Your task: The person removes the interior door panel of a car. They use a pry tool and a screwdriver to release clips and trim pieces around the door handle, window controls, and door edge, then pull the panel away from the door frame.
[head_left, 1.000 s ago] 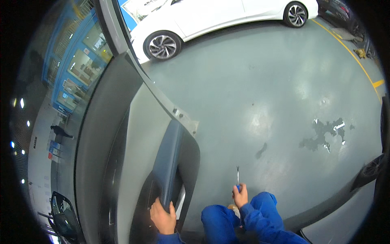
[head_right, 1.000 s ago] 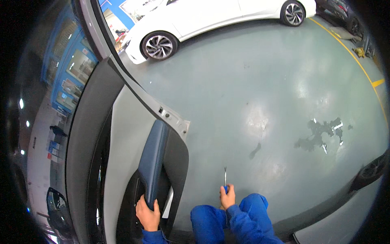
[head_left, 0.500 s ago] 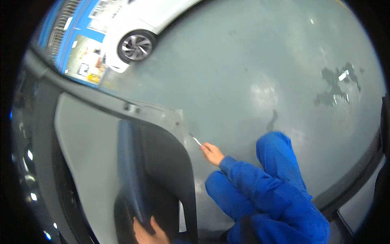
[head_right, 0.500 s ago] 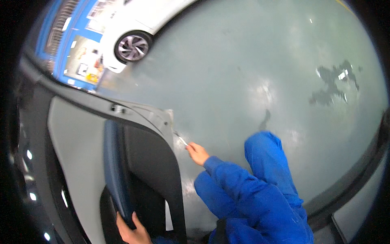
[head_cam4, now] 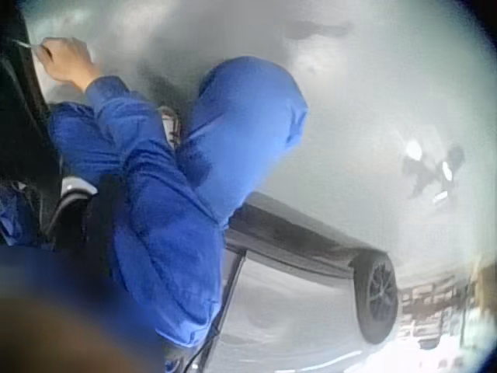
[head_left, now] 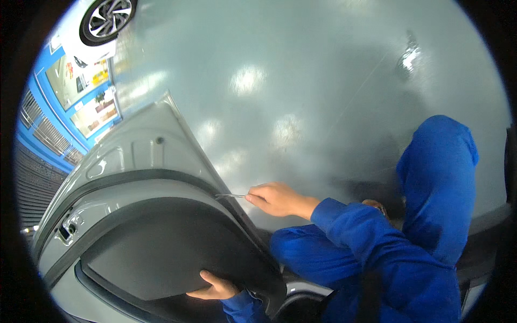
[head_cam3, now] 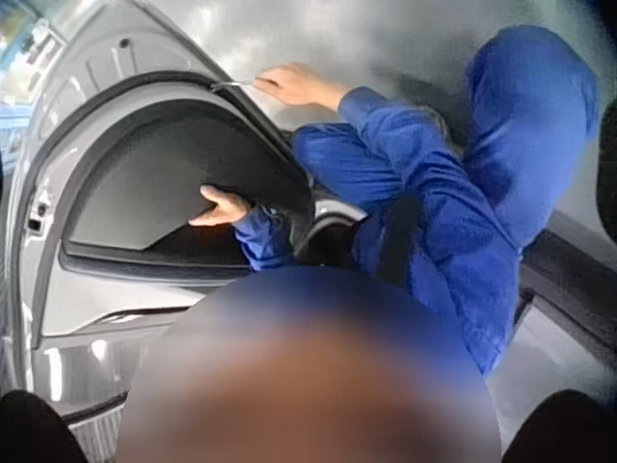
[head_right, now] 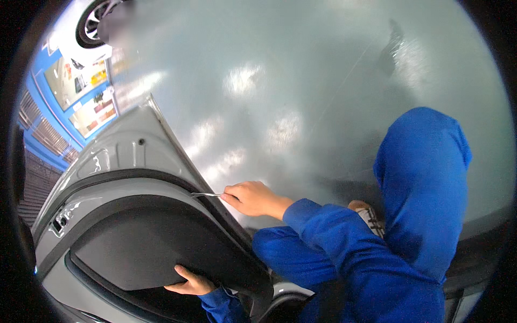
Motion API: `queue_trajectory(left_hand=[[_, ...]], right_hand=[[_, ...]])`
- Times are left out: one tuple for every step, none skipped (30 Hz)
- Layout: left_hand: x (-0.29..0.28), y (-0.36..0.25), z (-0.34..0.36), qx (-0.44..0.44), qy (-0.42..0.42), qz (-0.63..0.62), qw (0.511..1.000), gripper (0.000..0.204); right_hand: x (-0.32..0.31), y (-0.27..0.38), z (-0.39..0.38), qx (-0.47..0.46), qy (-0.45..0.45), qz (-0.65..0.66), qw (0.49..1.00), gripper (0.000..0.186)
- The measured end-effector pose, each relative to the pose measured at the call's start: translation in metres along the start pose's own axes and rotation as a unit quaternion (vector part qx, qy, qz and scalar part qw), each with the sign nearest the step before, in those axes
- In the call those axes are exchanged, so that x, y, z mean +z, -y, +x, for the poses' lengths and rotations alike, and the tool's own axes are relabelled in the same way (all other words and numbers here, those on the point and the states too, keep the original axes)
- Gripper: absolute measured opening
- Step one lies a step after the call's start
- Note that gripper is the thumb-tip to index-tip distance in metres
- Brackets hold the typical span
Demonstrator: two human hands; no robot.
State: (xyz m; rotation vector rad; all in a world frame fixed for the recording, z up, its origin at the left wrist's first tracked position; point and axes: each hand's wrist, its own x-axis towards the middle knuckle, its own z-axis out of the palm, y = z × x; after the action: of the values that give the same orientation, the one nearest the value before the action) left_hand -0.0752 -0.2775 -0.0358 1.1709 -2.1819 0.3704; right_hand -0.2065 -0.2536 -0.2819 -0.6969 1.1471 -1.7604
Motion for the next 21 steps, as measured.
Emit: queue_trajectory(left_hand=[[-0.002,0.000,-0.001,-0.016,-0.006,0.009,1.000,0.062],[0.000,-0.006,0.002,-0.008,0.004,0.008,1.000,0.066],[0.001,-0.006,0.003,-0.036,-0.012,0.031,0.999,0.070],[0.002,-0.009,0.003,-0.043,-0.012,0.040,0.998,0.078],[0.003,-0.010,0.002,-0.033,-0.012,0.043,0.998,0.081],[0.004,-0.010,0.001,-0.038,-0.019,0.030,0.999,0.083],[0.004,-0.011,-0.002,-0.026,-0.025,0.012,0.999,0.080],[0.004,-0.009,-0.004,-0.018,-0.018,-0.004,1.000,0.079],[0.005,-0.009,-0.005,-0.016,-0.028,-0.005,0.999,0.078],[0.003,-0.008,-0.008,-0.018,-0.024,-0.005,1.000,0.080],[0.003,-0.006,-0.007,-0.024,-0.021,-0.011,0.999,0.080],[0.002,-0.006,-0.008,-0.010,-0.006,-0.013,1.000,0.081],[0.001,-0.004,-0.007,-0.014,-0.008,-0.015,1.000,0.081],[0.002,-0.004,-0.007,-0.021,-0.021,-0.020,0.999,0.081],[0.002,-0.003,-0.004,-0.031,-0.025,-0.024,0.999,0.080],[0.004,-0.003,-0.002,-0.016,-0.029,-0.030,0.999,0.080],[0.004,-0.002,0.000,-0.005,-0.028,-0.035,0.999,0.079],[0.005,-0.002,0.001,0.000,-0.029,-0.039,0.999,0.078],[0.005,-0.002,0.002,0.006,-0.030,-0.042,0.999,0.078],[0.005,-0.002,0.002,0.007,-0.032,-0.045,0.998,0.077],[0.004,-0.002,0.001,-0.005,-0.046,-0.042,0.998,0.076]], right_hand=[[0.009,-0.005,-0.003,-0.020,0.010,0.001,1.000,0.035],[0.012,-0.008,-0.001,-0.022,0.010,0.008,1.000,0.034],[0.019,-0.014,-0.004,0.000,0.018,0.020,1.000,0.034],[0.023,-0.017,-0.009,0.004,0.008,0.035,0.999,0.034],[0.029,-0.022,-0.015,0.028,0.017,0.038,0.999,0.033],[0.034,-0.026,-0.023,0.033,0.009,0.035,0.999,0.032],[0.037,-0.029,-0.030,0.018,-0.003,0.045,0.999,0.031],[0.045,-0.033,-0.032,0.023,0.005,0.045,0.999,0.031],[0.047,-0.036,-0.039,0.021,0.005,0.045,0.999,0.031],[0.051,-0.039,-0.045,0.026,0.001,0.057,0.998,0.031],[0.055,-0.041,-0.049,0.023,0.005,0.059,0.998,0.031],[0.058,-0.043,-0.053,0.018,0.009,0.058,0.998,0.030],[0.062,-0.044,-0.057,0.013,0.012,0.057,0.998,0.030],[0.065,-0.045,-0.062,0.009,0.013,0.056,0.998,0.029],[0.072,-0.045,-0.065,0.005,0.014,0.055,0.998,0.028],[0.078,-0.045,-0.071,-0.008,0.010,0.059,0.998,0.027],[0.085,-0.046,-0.077,-0.009,0.022,0.041,0.999,0.025],[0.091,-0.047,-0.085,-0.022,0.029,0.026,0.999,0.024],[0.098,-0.049,-0.093,-0.037,0.034,0.000,0.999,0.023],[0.106,-0.050,-0.100,-0.049,0.023,0.014,0.998,0.022],[0.110,-0.055,-0.108,-0.053,0.016,0.022,0.998,0.022]])
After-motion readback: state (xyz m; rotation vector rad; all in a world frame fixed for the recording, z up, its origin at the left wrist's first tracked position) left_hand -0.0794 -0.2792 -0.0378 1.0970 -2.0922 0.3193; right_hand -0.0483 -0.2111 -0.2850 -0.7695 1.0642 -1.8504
